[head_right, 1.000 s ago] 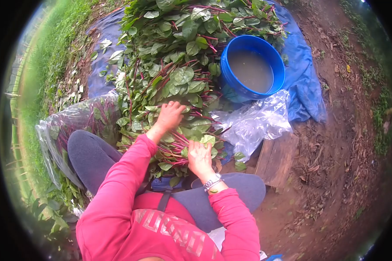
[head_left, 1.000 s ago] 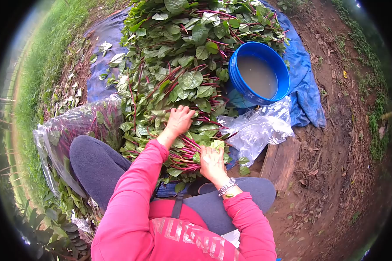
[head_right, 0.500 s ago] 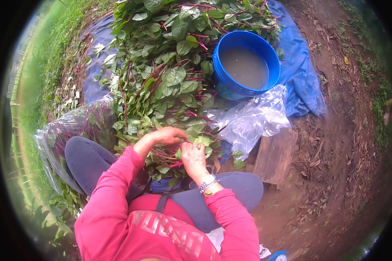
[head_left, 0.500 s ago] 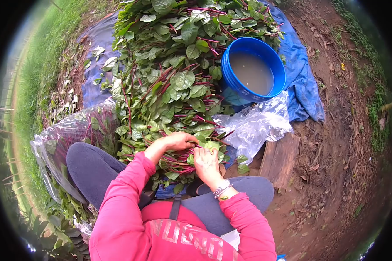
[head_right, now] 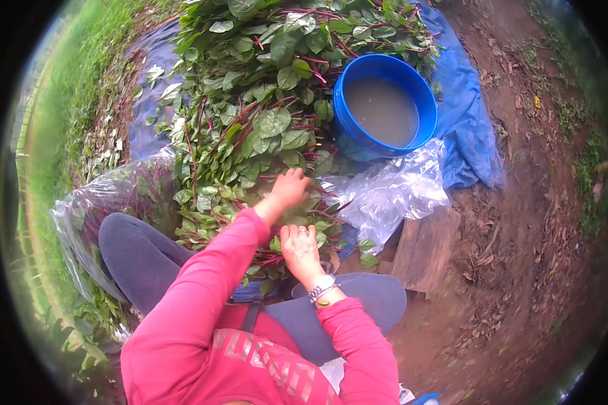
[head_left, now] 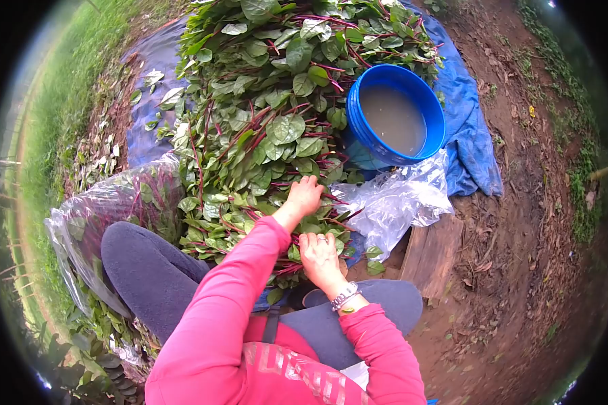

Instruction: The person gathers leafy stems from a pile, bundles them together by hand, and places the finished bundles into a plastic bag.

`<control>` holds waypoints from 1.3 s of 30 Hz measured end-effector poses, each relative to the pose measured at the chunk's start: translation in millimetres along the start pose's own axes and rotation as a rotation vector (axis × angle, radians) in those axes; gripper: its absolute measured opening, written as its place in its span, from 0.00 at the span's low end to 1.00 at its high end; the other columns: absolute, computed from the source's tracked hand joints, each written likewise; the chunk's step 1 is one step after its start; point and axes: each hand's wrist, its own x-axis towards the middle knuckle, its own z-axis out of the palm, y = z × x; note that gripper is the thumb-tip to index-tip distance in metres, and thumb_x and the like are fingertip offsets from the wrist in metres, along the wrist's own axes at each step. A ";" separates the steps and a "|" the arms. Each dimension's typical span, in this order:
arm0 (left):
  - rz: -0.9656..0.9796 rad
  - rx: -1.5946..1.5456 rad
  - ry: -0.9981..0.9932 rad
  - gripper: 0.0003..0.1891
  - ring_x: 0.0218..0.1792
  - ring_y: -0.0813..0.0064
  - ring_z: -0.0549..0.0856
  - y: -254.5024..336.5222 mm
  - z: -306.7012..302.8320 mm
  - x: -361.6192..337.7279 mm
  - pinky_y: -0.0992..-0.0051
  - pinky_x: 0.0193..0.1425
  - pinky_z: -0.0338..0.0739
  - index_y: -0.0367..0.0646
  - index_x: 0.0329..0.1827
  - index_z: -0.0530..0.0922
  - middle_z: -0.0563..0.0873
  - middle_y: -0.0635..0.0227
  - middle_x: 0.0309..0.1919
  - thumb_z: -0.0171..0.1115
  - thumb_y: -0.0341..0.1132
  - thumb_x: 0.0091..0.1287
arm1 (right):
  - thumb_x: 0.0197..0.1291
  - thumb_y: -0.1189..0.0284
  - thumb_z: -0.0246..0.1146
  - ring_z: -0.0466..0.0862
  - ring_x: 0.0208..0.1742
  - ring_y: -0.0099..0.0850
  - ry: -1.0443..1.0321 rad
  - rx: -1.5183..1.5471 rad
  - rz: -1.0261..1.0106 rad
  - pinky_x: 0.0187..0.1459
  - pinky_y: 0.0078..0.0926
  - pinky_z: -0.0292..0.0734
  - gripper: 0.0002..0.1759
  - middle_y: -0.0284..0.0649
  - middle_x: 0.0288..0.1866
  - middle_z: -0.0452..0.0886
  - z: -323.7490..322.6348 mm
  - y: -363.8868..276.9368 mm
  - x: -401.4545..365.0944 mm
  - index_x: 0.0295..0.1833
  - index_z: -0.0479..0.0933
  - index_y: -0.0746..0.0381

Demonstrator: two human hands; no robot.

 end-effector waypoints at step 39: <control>0.253 0.314 0.461 0.08 0.39 0.65 0.80 -40.6 4.8 -7.5 0.63 0.36 0.75 0.48 0.34 0.76 0.78 0.65 0.32 0.61 0.35 0.51 | 0.49 0.74 0.58 0.75 0.41 0.33 0.046 -0.097 -0.008 0.57 0.47 0.66 0.13 0.39 0.36 0.71 -4.0 -6.4 0.4 0.43 0.71 0.62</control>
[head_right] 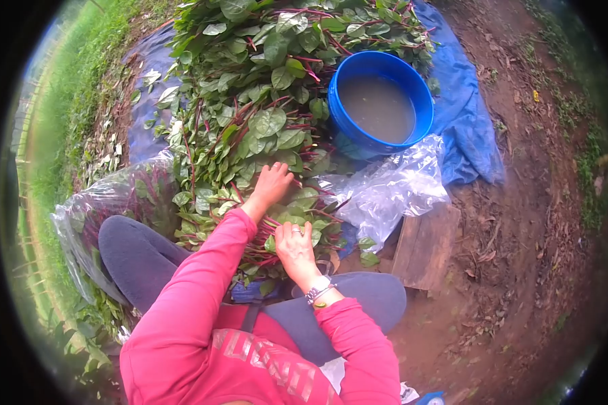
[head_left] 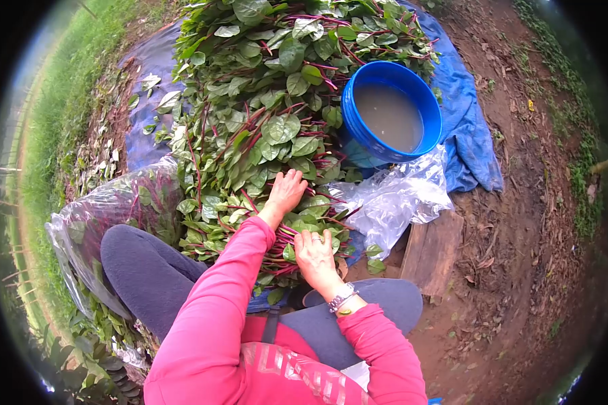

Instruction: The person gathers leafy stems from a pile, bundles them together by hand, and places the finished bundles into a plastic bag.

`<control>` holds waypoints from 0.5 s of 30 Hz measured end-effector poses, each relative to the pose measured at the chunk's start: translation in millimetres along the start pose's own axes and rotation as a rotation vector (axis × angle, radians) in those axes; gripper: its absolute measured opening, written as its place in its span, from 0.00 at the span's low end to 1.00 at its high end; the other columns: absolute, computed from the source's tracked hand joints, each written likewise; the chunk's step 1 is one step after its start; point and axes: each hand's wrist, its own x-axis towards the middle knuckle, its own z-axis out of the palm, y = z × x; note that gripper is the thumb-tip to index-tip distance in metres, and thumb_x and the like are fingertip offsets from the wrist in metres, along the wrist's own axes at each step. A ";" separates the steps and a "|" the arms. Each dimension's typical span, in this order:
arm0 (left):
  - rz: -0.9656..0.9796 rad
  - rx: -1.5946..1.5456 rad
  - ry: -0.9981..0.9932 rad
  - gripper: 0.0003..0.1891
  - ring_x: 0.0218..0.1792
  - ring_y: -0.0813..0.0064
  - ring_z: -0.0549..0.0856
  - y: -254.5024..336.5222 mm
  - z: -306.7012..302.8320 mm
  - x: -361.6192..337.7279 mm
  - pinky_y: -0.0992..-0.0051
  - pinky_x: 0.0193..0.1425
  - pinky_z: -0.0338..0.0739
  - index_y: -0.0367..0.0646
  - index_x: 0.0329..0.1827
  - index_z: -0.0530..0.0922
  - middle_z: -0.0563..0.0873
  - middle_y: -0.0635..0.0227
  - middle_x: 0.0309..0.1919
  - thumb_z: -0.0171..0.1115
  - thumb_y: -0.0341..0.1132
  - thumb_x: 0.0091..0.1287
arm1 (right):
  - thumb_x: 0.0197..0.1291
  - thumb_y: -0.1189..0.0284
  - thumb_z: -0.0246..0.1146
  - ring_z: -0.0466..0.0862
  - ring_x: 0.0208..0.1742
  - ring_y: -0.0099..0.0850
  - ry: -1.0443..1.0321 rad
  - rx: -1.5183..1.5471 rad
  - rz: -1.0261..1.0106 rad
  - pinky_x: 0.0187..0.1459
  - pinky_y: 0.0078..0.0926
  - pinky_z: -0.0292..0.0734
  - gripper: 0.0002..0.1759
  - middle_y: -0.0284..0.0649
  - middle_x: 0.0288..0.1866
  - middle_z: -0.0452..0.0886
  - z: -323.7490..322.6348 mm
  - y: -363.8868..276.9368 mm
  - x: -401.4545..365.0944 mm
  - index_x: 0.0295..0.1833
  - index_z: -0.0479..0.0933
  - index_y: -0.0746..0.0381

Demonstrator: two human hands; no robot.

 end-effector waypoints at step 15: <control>-0.485 -1.055 -0.403 0.15 0.48 0.70 0.81 -31.0 -71.5 24.3 0.74 0.46 0.76 0.47 0.49 0.80 0.83 0.62 0.46 0.57 0.38 0.60 | 0.49 0.73 0.58 0.75 0.41 0.33 0.009 0.006 0.020 0.56 0.46 0.66 0.13 0.38 0.35 0.71 0.9 -0.8 -0.8 0.43 0.72 0.62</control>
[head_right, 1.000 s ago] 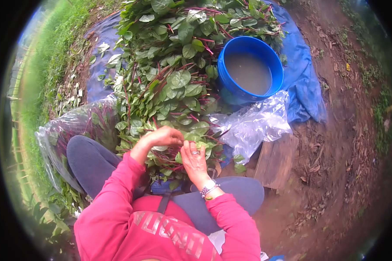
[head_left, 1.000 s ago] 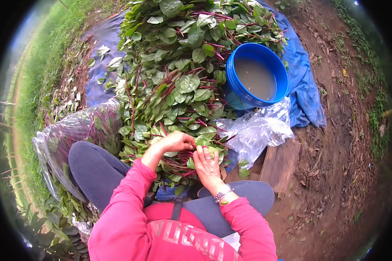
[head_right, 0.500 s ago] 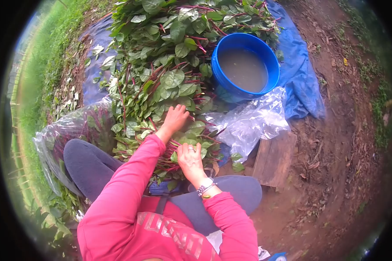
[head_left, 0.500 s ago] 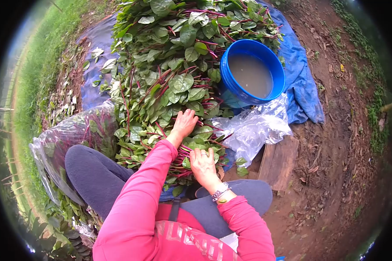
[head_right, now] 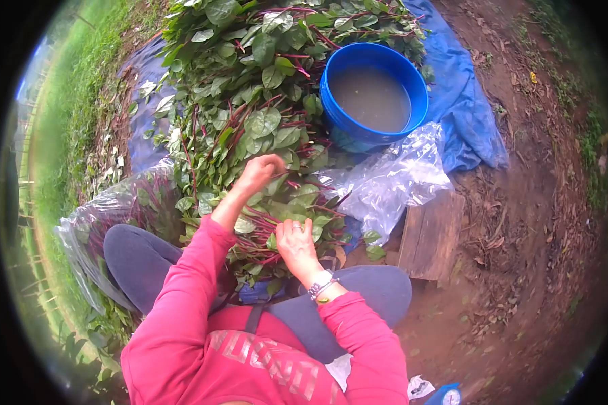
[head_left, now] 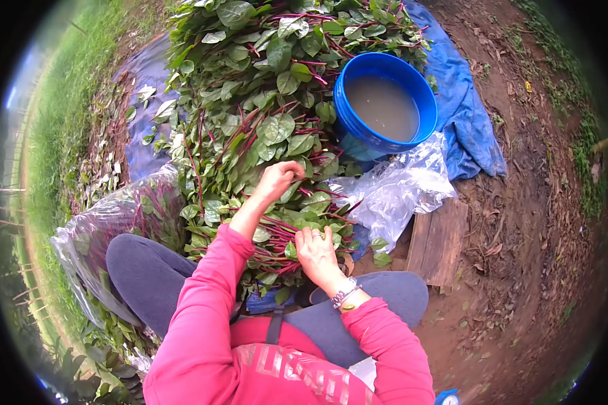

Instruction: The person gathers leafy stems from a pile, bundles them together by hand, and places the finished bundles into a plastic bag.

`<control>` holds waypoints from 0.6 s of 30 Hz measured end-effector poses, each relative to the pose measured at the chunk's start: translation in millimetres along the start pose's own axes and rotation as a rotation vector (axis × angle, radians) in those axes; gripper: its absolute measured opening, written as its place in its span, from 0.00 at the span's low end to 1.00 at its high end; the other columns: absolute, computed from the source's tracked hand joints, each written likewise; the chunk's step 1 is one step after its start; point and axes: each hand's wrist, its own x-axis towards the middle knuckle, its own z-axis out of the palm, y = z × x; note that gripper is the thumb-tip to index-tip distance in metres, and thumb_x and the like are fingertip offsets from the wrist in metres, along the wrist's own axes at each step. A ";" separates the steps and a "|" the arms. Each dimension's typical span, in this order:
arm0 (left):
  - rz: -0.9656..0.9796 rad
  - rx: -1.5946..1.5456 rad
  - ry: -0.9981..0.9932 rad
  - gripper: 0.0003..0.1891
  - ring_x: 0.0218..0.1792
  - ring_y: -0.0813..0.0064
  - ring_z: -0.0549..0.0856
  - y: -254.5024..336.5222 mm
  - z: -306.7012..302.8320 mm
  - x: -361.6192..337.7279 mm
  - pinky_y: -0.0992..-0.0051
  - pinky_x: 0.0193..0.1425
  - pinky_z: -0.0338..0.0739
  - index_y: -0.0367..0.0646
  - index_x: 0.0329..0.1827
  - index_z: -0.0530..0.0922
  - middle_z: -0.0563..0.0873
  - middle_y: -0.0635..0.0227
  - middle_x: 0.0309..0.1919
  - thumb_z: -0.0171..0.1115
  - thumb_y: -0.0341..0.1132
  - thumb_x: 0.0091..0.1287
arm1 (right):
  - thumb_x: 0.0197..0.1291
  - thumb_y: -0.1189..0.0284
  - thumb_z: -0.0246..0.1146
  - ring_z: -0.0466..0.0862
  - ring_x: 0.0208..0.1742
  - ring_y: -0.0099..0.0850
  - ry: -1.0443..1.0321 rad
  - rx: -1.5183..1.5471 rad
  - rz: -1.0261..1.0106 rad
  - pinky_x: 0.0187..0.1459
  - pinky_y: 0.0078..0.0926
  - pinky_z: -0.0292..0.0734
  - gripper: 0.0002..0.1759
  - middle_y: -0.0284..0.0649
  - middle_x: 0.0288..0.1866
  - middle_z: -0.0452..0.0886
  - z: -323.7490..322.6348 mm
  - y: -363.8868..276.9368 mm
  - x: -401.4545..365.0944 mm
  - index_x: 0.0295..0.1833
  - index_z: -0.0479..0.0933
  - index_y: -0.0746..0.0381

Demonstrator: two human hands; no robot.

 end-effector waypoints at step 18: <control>0.268 0.431 -0.089 0.11 0.41 0.58 0.80 -23.2 7.9 -34.6 0.63 0.47 0.74 0.53 0.45 0.83 0.81 0.60 0.34 0.61 0.37 0.59 | 0.50 0.74 0.58 0.75 0.48 0.37 -0.126 0.044 0.014 0.57 0.49 0.65 0.20 0.43 0.45 0.73 -2.3 0.5 0.1 0.51 0.70 0.66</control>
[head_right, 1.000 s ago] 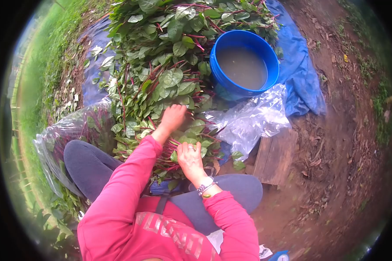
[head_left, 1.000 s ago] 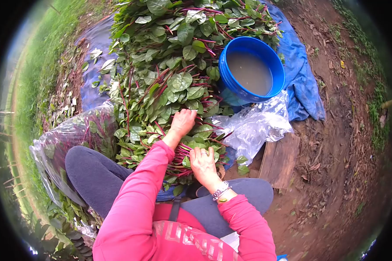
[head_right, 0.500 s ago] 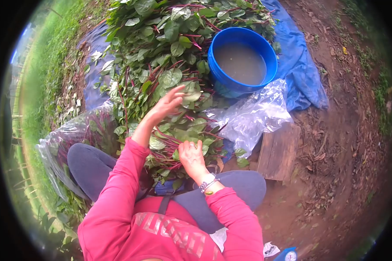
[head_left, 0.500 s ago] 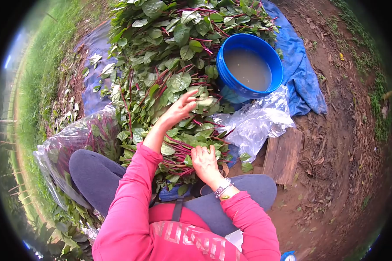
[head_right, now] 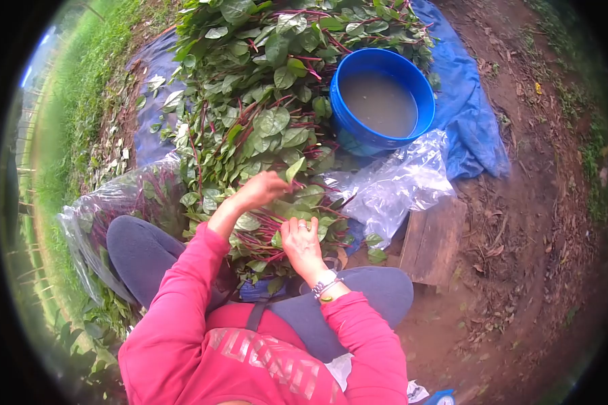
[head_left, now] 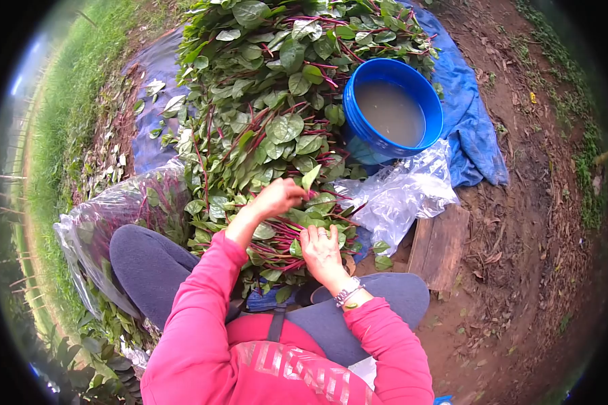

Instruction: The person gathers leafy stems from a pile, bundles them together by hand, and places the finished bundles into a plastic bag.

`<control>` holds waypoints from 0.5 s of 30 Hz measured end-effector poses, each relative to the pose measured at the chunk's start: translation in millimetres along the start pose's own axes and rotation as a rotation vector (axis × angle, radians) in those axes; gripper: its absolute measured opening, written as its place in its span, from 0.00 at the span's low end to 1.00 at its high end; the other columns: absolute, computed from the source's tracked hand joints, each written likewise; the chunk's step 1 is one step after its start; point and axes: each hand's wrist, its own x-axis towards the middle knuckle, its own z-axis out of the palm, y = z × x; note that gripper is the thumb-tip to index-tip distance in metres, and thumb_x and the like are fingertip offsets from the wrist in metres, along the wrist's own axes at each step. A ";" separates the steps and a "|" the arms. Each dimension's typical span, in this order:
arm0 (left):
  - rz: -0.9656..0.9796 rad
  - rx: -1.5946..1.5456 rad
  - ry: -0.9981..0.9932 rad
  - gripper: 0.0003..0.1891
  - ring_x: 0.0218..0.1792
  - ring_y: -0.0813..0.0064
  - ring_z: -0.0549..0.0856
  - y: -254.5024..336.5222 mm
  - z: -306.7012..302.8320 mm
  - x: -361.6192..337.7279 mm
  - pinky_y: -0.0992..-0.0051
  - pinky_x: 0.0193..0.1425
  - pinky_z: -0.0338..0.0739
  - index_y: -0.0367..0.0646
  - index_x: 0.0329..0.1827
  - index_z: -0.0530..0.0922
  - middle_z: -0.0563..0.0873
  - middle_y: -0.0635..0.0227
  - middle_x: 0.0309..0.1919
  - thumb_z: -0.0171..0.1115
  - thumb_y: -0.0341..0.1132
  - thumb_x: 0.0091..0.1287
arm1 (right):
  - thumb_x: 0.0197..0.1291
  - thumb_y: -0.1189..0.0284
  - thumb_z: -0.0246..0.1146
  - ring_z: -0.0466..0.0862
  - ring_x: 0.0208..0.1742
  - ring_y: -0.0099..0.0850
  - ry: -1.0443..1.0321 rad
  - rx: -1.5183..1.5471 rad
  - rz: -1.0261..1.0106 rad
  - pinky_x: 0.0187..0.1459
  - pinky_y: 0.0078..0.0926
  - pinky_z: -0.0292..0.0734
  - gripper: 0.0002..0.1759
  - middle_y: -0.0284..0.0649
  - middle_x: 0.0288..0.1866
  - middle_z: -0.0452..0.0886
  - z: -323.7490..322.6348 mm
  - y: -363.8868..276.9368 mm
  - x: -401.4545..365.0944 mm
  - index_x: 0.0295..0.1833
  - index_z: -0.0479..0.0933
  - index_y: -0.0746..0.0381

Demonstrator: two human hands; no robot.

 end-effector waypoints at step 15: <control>-0.254 -0.014 0.189 0.10 0.44 0.58 0.82 -25.7 19.1 39.9 0.65 0.49 0.76 0.46 0.38 0.83 0.84 0.61 0.39 0.57 0.35 0.56 | 0.49 0.75 0.58 0.77 0.43 0.38 0.093 0.017 -0.033 0.58 0.47 0.67 0.14 0.44 0.39 0.72 2.7 3.4 4.5 0.43 0.69 0.64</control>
